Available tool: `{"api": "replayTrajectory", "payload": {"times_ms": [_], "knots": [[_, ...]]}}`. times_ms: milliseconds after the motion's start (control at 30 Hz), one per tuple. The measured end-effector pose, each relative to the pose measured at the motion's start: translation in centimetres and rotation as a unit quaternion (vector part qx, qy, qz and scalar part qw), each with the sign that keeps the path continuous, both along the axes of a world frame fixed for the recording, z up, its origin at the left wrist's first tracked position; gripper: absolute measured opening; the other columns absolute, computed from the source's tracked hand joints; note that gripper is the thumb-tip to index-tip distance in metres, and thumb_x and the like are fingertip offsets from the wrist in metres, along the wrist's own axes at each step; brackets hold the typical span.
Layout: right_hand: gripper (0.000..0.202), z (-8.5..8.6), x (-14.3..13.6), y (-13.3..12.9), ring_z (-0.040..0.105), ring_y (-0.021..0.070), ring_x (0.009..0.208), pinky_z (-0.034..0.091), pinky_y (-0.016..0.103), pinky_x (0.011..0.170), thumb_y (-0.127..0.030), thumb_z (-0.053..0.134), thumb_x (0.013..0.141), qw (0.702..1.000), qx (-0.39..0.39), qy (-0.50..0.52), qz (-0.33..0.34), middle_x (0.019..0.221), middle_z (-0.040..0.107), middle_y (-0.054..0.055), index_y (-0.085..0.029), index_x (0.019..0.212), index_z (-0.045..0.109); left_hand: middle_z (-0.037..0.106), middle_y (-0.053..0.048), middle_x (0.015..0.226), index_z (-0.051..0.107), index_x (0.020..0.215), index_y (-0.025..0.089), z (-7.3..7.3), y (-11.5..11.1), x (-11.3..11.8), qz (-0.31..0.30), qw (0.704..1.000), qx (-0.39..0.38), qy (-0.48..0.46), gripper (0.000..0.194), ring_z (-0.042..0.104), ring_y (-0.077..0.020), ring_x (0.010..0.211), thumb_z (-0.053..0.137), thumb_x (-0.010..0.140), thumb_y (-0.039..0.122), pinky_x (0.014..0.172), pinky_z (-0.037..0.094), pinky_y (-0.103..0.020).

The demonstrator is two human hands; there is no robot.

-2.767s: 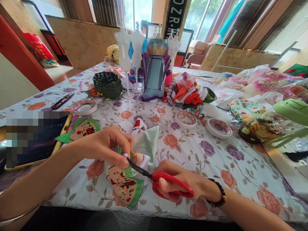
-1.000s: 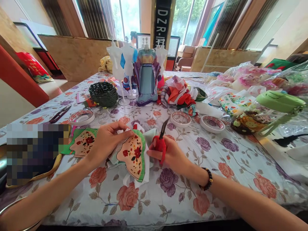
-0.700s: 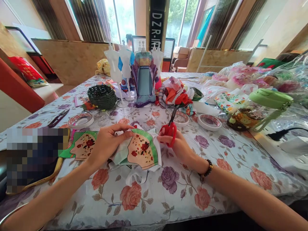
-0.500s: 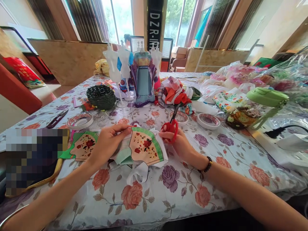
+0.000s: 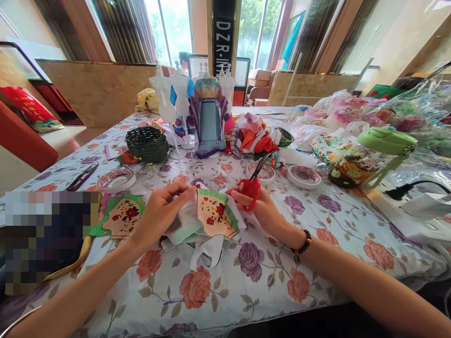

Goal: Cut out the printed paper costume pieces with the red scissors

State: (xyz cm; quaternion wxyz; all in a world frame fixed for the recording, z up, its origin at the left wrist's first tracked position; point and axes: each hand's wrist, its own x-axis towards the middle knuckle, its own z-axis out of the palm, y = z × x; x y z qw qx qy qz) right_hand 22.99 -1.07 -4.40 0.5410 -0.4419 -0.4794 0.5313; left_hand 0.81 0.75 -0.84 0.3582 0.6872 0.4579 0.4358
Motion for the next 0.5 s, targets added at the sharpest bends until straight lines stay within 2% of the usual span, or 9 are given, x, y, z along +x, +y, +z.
{"api": "replayTrajectory", "payload": {"times_ms": [100,167,267,367,433,500], "knots": [[0.032,0.3,-0.4,-0.5,0.058,0.0165,0.081,0.047,0.029,0.071,-0.033,0.082,0.068,0.997,0.048,-0.055,0.023,0.091,0.065,0.001,-0.022,0.078,0.054,0.065,0.001,0.072,0.068,0.074,0.019,0.1,-0.1,0.0,-0.018,1.0,-0.01,-0.009,0.027,0.054,-0.0129,0.067,0.059,0.085,0.041,0.061,0.042,-0.022],[0.035,0.4,-0.7,-0.9,0.058,0.0184,0.085,0.048,0.032,0.075,-0.031,0.084,0.064,0.993,0.067,-0.086,0.035,0.087,0.063,0.0,-0.022,0.074,0.052,0.063,0.001,0.07,0.068,0.074,0.019,0.2,-0.2,0.1,-0.035,0.999,-0.02,-0.009,0.03,0.052,-0.012,0.064,0.056,0.087,0.043,0.056,0.041,-0.021],[0.036,0.6,-1.0,-1.2,0.054,0.0151,0.072,0.046,0.03,0.068,-0.033,0.084,0.064,0.991,0.063,-0.108,0.041,0.076,0.055,-0.003,-0.022,0.07,0.051,0.061,0.001,0.066,0.068,0.074,0.019,0.2,-0.3,0.1,-0.052,0.998,-0.033,0.003,0.032,0.051,-0.0118,0.061,0.055,0.087,0.045,0.053,0.039,-0.021],[0.038,0.8,-1.1,-1.3,0.051,0.0139,0.066,0.045,0.029,0.063,-0.038,0.083,0.064,0.99,0.051,-0.125,0.036,0.072,0.052,-0.003,-0.021,0.069,0.05,0.065,-0.001,0.074,0.069,0.079,0.019,0.2,-0.3,0.1,-0.034,0.999,-0.033,0.009,0.032,0.054,-0.0141,0.068,0.054,0.088,0.046,0.057,0.04,-0.022],[0.039,1.0,-1.1,-1.2,0.05,0.0135,0.065,0.044,0.029,0.062,-0.04,0.083,0.063,0.991,0.049,-0.126,0.018,0.071,0.051,-0.003,-0.021,0.068,0.049,0.068,-0.002,0.083,0.068,0.083,0.02,0.2,-0.3,0.0,0.003,1.0,0.002,0.007,0.027,0.057,-0.0155,0.076,0.055,0.089,0.044,0.063,0.042,-0.024],[0.039,1.1,-1.1,-1.1,0.048,0.0125,0.062,0.042,0.028,0.059,-0.04,0.083,0.064,0.992,0.049,-0.116,-0.006,0.068,0.049,-0.004,-0.021,0.067,0.049,0.068,-0.002,0.085,0.066,0.082,0.02,0.5,-0.6,-0.3,0.042,0.996,0.081,0.005,0.021,0.057,-0.0151,0.079,0.058,0.088,0.039,0.069,0.043,-0.024]]}}
